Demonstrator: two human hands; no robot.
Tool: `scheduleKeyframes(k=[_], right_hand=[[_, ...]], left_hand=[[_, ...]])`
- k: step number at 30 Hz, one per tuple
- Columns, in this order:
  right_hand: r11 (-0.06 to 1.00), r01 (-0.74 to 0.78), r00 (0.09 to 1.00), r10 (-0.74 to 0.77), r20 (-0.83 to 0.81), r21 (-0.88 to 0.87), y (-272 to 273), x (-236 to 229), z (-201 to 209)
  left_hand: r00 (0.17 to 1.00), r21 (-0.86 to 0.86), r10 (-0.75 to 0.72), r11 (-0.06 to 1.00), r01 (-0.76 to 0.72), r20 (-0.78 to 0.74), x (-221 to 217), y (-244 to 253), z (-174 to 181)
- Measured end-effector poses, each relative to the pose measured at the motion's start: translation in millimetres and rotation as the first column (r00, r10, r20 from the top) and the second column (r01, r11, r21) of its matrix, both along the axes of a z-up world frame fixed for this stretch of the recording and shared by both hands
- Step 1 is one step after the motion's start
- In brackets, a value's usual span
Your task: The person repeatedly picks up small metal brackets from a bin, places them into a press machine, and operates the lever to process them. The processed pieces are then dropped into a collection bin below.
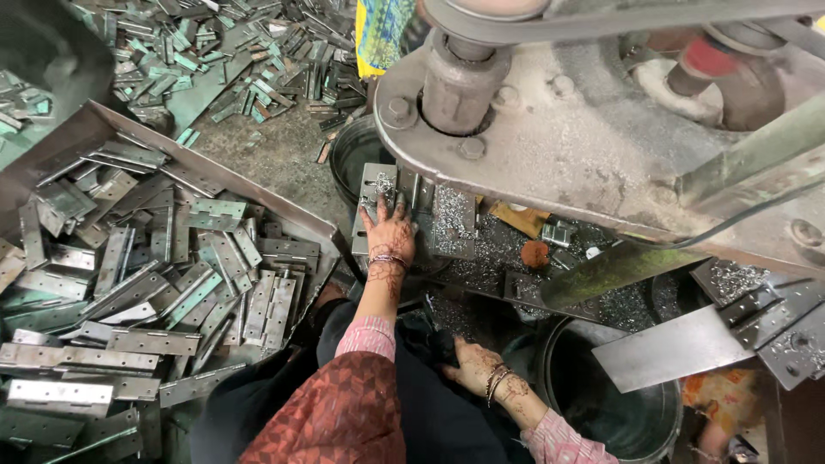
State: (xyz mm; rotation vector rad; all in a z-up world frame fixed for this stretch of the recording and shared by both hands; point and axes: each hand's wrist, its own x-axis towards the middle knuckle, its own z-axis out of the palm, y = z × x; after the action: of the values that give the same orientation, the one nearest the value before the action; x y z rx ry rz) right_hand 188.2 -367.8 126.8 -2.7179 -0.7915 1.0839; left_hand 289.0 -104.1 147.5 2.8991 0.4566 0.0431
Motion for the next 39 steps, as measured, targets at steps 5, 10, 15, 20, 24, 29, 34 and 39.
scheduleKeyframes(k=[5,10,15,20,24,29,34,39], right_hand=[[0.994,0.018,1.000,-0.019,-0.006,-0.104,0.9,-13.6,-71.0],[0.991,0.060,0.995,-0.069,-0.074,-0.118,-12.9,-17.2,-119.9],[0.999,0.051,0.997,-0.052,-0.052,-0.004,-15.0,-1.6,-130.1],[0.998,-0.034,0.999,0.033,0.020,0.047,-22.8,7.6,-107.6],[0.990,-0.062,0.997,0.055,0.059,0.127,-28.9,4.2,-91.7],[0.997,-0.035,0.997,0.030,0.066,0.069,-19.0,1.3,-71.0],[0.999,-0.034,0.999,0.033,0.032,0.028,-8.2,-6.9,-24.0],[0.998,0.066,0.997,-0.066,-0.050,-0.003,4.2,-5.9,34.1]], left_hand=[[0.999,0.049,-0.017,0.999,0.019,-0.032,6.7,2.7,-13.5],[0.999,0.023,-0.020,1.000,0.021,-0.050,5.3,1.6,-16.1],[0.998,0.003,0.012,1.000,-0.012,0.058,8.8,5.4,-15.4],[0.996,0.036,0.018,0.999,-0.021,0.085,10.3,2.5,-10.4],[0.999,0.042,-0.032,0.999,0.032,-0.004,-6.8,-6.3,-5.6],[0.997,0.076,-0.073,0.994,0.073,-0.010,-44.1,-19.7,10.5],[0.994,0.040,-0.101,0.994,0.102,-0.030,-75.1,-24.6,14.6],[0.974,0.075,-0.090,0.994,0.076,0.208,-54.4,-14.6,8.8]])
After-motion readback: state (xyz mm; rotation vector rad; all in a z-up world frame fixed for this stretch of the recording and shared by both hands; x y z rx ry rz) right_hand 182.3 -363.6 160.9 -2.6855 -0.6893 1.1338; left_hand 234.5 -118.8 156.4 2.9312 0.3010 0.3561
